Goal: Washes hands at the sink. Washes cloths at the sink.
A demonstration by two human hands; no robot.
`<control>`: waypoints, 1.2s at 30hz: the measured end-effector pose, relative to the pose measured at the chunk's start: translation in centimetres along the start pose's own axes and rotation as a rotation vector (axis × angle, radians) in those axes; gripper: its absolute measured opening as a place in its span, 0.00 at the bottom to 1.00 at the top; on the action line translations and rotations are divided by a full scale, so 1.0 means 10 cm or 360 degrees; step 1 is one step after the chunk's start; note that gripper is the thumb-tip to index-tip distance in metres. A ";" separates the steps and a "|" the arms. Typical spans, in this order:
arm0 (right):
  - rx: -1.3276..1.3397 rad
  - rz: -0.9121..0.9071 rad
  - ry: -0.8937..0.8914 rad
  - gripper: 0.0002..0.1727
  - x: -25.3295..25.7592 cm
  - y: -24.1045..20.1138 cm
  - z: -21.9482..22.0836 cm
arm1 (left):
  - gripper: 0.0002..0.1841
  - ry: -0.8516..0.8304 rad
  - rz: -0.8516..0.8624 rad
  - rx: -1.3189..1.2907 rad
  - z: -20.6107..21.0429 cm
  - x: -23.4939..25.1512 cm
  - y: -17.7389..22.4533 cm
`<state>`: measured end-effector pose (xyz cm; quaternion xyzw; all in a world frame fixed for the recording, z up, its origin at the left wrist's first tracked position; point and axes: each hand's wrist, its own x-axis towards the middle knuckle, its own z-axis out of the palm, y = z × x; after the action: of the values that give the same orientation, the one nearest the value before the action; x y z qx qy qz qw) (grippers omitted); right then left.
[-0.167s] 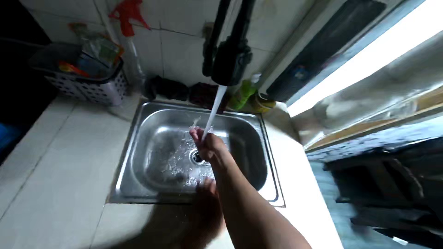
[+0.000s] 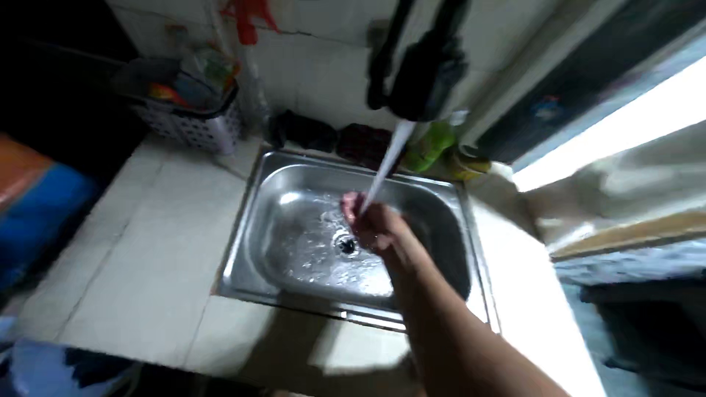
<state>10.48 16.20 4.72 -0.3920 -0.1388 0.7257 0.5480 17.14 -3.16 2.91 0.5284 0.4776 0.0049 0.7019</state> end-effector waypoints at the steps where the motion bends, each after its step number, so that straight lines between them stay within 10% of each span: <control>1: -0.0004 0.0047 -0.0055 0.21 -0.01 -0.04 0.03 | 0.26 0.0152 -0.0010 0.0099 -0.06 -0.08 0.01; 6: -0.0106 0.0273 0.0035 0.17 -0.22 -0.25 0.02 | 0.36 0.0819 0.1118 0.1260 -1.01 -0.60 -1.25; 10: 0.0047 0.0223 0.0033 0.18 -0.25 -0.09 -0.04 | 0.37 0.1187 0.0332 0.1738 -2.65 -1.42 -1.81; 14: -0.0388 0.0049 0.0006 0.19 -0.49 0.04 -0.08 | 0.42 0.1493 0.0376 0.1914 -3.35 -1.56 -2.29; 21: -0.2471 -0.0739 0.0353 0.20 -1.86 0.79 -1.14 | 0.37 0.0434 0.0188 0.1563 -2.27 -0.30 -0.86; 25: -0.3253 -0.0900 0.0457 0.58 -2.16 0.71 -1.88 | 0.33 0.0370 0.0198 0.1274 -2.50 0.30 -0.03; 31: -0.3665 -0.0442 0.0652 0.59 -1.26 -0.18 -2.21 | 0.29 0.0427 0.0226 0.1053 -2.74 0.50 0.47; 36: -0.3263 -0.0783 0.1389 0.57 -1.81 0.23 -2.28 | 0.27 0.0368 0.0232 0.0923 -2.75 0.38 0.47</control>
<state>27.01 -6.18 -4.06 -0.8360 -0.5370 -0.0546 0.0988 2.96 21.15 4.35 0.7352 0.4966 -0.0212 0.4610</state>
